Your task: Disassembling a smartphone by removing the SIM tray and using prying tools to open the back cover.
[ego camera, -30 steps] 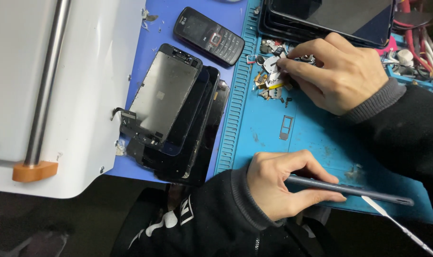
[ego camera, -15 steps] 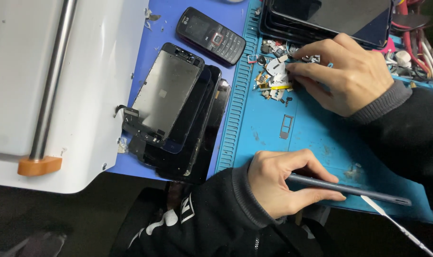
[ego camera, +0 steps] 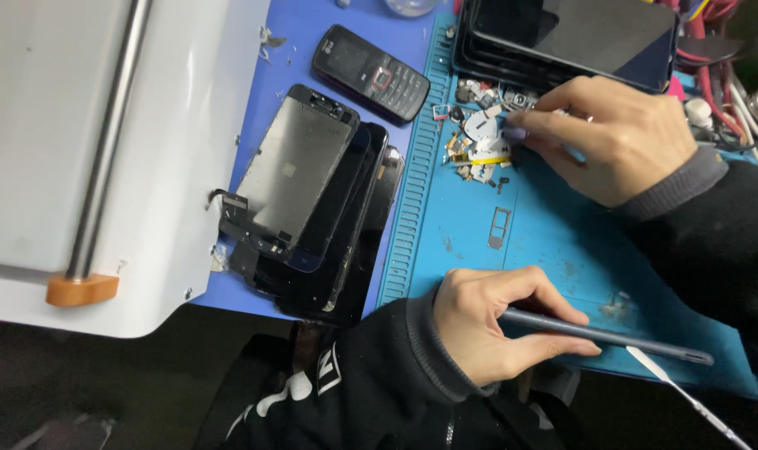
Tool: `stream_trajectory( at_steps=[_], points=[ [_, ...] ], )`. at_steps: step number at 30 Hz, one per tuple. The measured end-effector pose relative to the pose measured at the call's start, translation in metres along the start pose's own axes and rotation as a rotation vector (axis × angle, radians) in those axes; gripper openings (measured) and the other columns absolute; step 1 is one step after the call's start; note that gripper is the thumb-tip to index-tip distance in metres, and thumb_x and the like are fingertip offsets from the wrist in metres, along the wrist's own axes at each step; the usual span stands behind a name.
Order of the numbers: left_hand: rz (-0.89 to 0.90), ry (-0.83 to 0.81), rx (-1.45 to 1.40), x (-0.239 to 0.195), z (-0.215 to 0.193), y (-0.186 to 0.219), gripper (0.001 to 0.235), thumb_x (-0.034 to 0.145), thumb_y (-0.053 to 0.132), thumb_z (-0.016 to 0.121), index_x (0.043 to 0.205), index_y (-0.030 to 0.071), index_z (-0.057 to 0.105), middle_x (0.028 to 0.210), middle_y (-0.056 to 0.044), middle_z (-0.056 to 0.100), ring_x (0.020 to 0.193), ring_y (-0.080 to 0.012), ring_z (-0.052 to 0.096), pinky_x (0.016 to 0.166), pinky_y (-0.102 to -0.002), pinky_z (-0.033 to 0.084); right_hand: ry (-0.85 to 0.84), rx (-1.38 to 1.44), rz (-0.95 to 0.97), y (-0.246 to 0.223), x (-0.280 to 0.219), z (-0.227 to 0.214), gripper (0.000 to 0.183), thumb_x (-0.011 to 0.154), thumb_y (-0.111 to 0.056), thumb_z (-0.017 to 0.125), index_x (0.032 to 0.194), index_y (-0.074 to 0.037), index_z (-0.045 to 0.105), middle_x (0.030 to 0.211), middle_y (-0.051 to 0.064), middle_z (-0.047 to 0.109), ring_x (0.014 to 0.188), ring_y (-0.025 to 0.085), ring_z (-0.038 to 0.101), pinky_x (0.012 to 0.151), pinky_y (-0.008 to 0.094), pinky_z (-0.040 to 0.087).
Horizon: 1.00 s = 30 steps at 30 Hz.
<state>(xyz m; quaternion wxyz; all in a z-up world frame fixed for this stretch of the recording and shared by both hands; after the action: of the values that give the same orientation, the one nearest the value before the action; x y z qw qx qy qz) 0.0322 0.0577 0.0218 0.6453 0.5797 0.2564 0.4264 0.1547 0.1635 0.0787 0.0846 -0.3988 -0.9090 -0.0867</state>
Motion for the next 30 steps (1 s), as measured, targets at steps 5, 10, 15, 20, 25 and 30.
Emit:
stream_trajectory(
  at_steps=[5,10,15,20,25,30],
  points=[
    [0.073,-0.01,-0.007,0.004,0.0,0.002,0.021,0.088,0.015,0.09,0.095,0.005,0.073,0.092,-0.008,0.079,0.082,-0.0113,0.078,0.078,-0.021,0.061,0.02,0.003,-0.017,0.012,0.006,0.004,0.032,0.081,-0.014,0.078,0.112,-0.017,0.076,0.106,0.002,0.069,0.088,0.022,0.069,0.057,0.034,0.053],
    [-0.057,-0.059,-0.119,0.006,0.004,-0.015,0.024,0.085,0.013,0.091,0.097,0.004,0.072,0.097,-0.008,0.08,0.089,-0.0102,0.077,0.083,-0.024,0.062,-0.162,-0.062,-0.17,0.014,0.006,0.029,0.041,0.075,-0.015,0.067,0.116,-0.011,0.071,0.104,0.004,0.064,0.087,0.021,0.063,0.053,0.034,0.056],
    [-0.043,-0.046,-0.035,0.007,0.002,-0.003,0.022,0.084,0.012,0.09,0.095,0.003,0.073,0.094,-0.008,0.08,0.083,-0.0098,0.076,0.078,-0.022,0.06,-0.19,-0.079,-0.219,0.011,0.012,0.03,0.034,0.077,-0.019,0.069,0.11,-0.007,0.07,0.099,0.005,0.062,0.089,0.022,0.063,0.055,0.034,0.058],
    [-0.068,-0.038,-0.042,0.007,0.003,-0.004,0.021,0.083,0.012,0.089,0.094,0.003,0.073,0.093,-0.008,0.08,0.081,-0.0087,0.075,0.076,-0.022,0.058,-0.145,-0.053,-0.218,0.013,0.011,0.029,0.032,0.076,-0.021,0.074,0.104,-0.007,0.07,0.097,0.005,0.063,0.087,0.021,0.063,0.055,0.035,0.058],
    [-0.089,-0.046,-0.029,0.007,0.002,-0.003,0.021,0.083,0.012,0.09,0.094,0.003,0.074,0.093,-0.008,0.08,0.081,-0.0082,0.074,0.076,-0.022,0.058,-0.045,-0.044,-0.181,0.016,0.008,0.02,0.038,0.071,-0.022,0.078,0.106,-0.01,0.071,0.094,0.001,0.063,0.085,0.021,0.062,0.055,0.035,0.056],
    [-0.065,-0.031,-0.015,0.007,0.002,-0.002,0.022,0.082,0.012,0.09,0.094,0.003,0.074,0.093,-0.008,0.08,0.081,-0.0087,0.074,0.077,-0.022,0.059,-0.016,-0.065,-0.138,0.016,0.008,0.02,0.038,0.075,-0.019,0.076,0.112,-0.013,0.072,0.094,0.0,0.062,0.083,0.02,0.061,0.052,0.034,0.055]
  ],
)
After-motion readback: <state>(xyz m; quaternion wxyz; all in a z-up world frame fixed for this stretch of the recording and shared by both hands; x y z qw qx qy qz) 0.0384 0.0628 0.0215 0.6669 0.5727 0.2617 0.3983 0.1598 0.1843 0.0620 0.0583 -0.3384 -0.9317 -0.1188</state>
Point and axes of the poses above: each hand's wrist, its own x-axis towards the middle knuckle, its own z-axis out of the palm, y = z × x, the point moved 7 cm from there along x, towards the middle knuckle
